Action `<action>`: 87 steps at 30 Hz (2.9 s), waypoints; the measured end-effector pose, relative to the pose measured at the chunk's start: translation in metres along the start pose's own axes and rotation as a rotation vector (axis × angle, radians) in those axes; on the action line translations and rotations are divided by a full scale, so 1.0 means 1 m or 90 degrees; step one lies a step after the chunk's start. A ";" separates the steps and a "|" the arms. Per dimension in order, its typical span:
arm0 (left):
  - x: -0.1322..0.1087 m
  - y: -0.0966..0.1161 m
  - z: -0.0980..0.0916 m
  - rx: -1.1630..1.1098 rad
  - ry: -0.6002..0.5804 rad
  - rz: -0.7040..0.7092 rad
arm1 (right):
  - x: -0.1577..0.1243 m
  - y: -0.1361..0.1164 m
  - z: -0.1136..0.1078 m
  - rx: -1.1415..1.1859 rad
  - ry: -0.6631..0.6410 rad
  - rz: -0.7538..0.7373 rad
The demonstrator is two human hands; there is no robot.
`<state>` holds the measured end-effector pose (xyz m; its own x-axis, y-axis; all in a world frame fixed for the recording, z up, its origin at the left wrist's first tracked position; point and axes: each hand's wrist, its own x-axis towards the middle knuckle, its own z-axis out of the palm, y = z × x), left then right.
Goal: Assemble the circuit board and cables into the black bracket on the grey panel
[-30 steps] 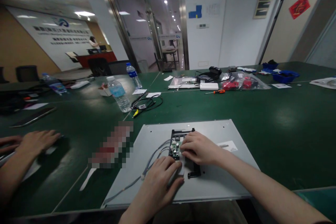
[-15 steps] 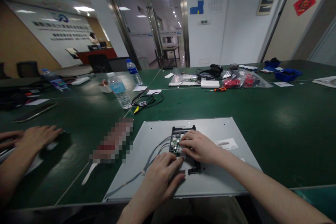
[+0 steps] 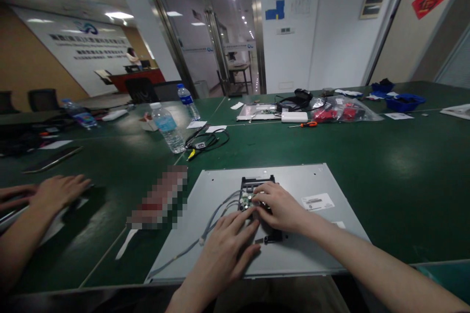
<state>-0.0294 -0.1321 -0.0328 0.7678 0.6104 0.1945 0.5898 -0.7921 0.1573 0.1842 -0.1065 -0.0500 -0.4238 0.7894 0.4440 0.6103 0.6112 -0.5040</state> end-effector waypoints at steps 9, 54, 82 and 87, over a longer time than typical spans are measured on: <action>-0.002 0.004 -0.001 0.013 -0.008 -0.035 | 0.000 0.002 -0.007 -0.004 0.004 -0.012; 0.000 -0.001 0.000 -0.016 0.020 -0.003 | -0.001 0.004 -0.002 -0.008 -0.016 -0.009; 0.003 0.002 -0.002 -0.039 0.038 0.020 | -0.001 0.004 0.000 -0.002 -0.033 0.000; 0.006 0.002 -0.003 -0.068 0.024 0.030 | -0.001 0.004 0.002 0.000 -0.034 0.011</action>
<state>-0.0239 -0.1301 -0.0280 0.7826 0.5740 0.2408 0.5217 -0.8159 0.2494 0.1859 -0.1044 -0.0539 -0.4486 0.8020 0.3944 0.6176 0.5971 -0.5119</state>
